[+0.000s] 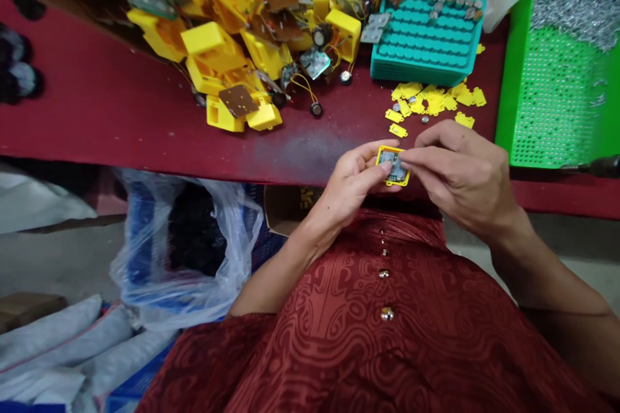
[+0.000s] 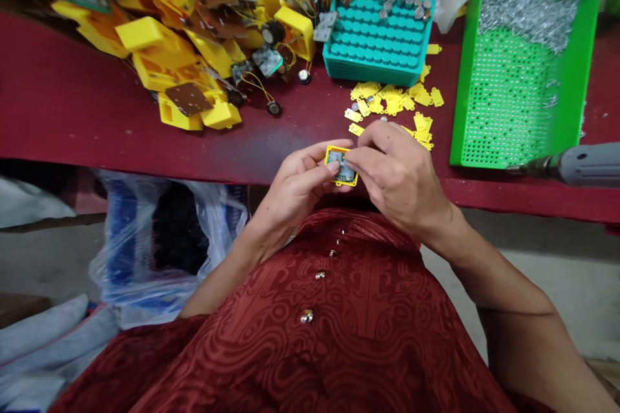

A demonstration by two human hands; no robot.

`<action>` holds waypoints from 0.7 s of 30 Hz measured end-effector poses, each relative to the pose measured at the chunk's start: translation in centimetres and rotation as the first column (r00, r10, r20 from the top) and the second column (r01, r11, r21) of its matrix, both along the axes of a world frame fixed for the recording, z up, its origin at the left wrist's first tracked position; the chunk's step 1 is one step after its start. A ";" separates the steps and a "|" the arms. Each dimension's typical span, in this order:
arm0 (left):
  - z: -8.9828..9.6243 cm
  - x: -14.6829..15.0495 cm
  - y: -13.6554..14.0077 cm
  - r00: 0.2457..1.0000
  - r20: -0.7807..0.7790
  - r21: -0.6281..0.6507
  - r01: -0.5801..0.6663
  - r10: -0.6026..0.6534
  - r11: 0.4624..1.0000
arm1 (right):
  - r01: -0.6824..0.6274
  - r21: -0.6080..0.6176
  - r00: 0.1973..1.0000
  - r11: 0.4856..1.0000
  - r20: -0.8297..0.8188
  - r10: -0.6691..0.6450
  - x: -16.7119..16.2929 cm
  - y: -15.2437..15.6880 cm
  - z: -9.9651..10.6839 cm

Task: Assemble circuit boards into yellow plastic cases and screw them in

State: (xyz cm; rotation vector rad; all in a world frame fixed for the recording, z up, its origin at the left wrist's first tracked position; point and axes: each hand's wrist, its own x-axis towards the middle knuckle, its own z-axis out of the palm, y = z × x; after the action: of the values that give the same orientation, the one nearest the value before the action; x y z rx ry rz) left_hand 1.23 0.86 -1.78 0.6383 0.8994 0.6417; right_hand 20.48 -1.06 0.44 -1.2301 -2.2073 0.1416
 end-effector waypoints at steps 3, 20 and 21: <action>0.0 0.0 -0.3 1.000 -0.014 0.004 0.013 -0.013 1.000 | -0.003 -0.054 0.996 0.999 0.092 0.008 0.2 -0.2 0.2; 0.1 0.9 -1.1 1.000 0.017 0.024 -0.018 0.017 1.000 | -0.100 0.008 0.989 0.995 -0.111 0.100 0.9 -0.1 -0.7; 0.1 0.9 -1.1 1.000 -0.001 0.037 -0.018 0.018 0.999 | -0.116 -0.008 0.988 0.993 -0.104 0.115 1.0 -0.1 -0.5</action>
State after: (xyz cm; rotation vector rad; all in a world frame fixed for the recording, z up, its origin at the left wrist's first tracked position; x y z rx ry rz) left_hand 2.15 -0.26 -1.70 0.6644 0.8972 0.6758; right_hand 21.45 -1.13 -0.09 -1.0778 -2.1904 0.2621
